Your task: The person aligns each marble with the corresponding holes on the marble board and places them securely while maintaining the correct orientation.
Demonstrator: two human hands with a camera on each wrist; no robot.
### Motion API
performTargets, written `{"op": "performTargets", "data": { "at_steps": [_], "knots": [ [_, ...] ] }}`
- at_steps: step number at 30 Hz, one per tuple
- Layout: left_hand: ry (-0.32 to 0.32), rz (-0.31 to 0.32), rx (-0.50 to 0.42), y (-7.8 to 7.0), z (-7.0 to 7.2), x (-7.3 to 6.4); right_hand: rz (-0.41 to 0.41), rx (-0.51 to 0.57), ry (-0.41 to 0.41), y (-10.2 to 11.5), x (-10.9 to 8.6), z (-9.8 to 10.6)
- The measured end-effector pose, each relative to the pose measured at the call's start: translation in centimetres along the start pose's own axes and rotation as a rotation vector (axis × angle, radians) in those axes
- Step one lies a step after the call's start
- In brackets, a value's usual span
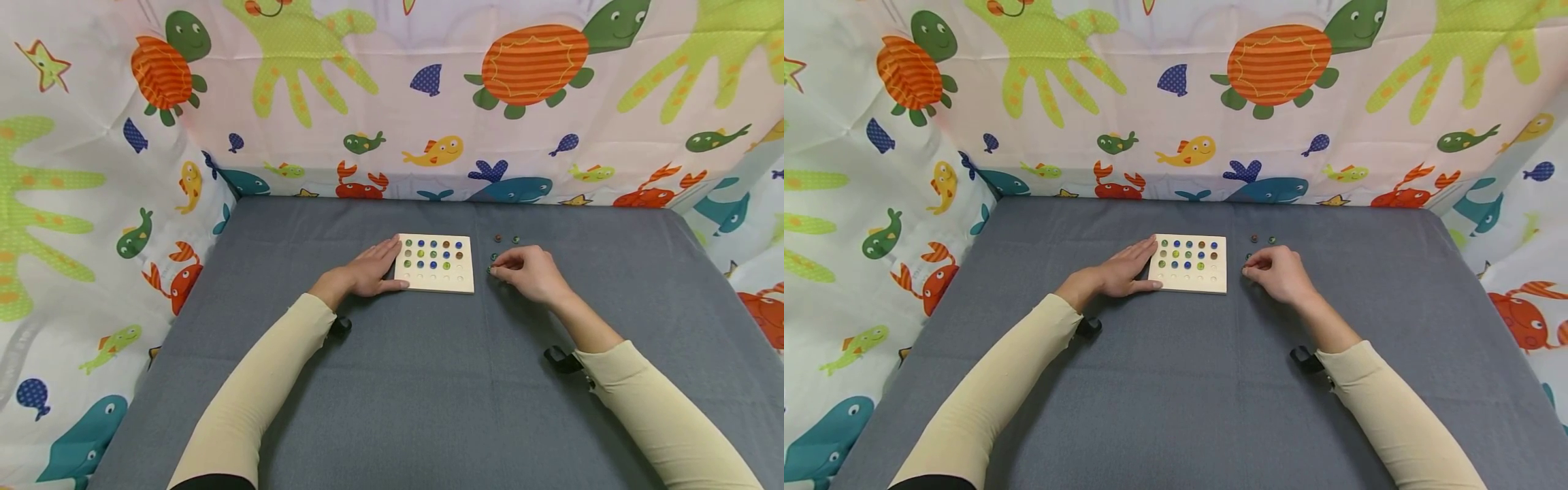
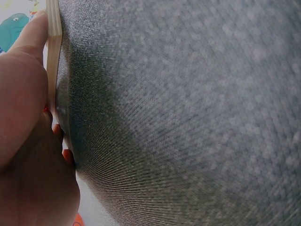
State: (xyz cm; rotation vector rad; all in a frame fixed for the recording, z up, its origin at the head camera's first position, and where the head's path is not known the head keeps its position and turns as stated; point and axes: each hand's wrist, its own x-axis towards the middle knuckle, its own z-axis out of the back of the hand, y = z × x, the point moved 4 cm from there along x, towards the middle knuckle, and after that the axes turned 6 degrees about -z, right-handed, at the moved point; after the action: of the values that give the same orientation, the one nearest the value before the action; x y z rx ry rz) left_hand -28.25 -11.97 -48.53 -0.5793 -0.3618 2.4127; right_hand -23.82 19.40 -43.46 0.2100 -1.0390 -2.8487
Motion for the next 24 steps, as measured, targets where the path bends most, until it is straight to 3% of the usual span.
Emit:
{"op": "performTargets", "data": {
  "at_steps": [14,21,24],
  "knots": [
    [-0.005,0.000,0.006,0.0,0.0,-0.1,0.033,0.017,0.014,1.0,0.1,-0.5],
    [-0.036,-0.032,0.037,-1.6,0.9,-1.4,0.077,0.023,-0.008,1.6,0.1,-0.9],
    [-0.039,-0.035,0.037,-1.6,0.9,-1.5,0.087,0.018,-0.012,1.9,0.1,-1.2]
  ]
}}
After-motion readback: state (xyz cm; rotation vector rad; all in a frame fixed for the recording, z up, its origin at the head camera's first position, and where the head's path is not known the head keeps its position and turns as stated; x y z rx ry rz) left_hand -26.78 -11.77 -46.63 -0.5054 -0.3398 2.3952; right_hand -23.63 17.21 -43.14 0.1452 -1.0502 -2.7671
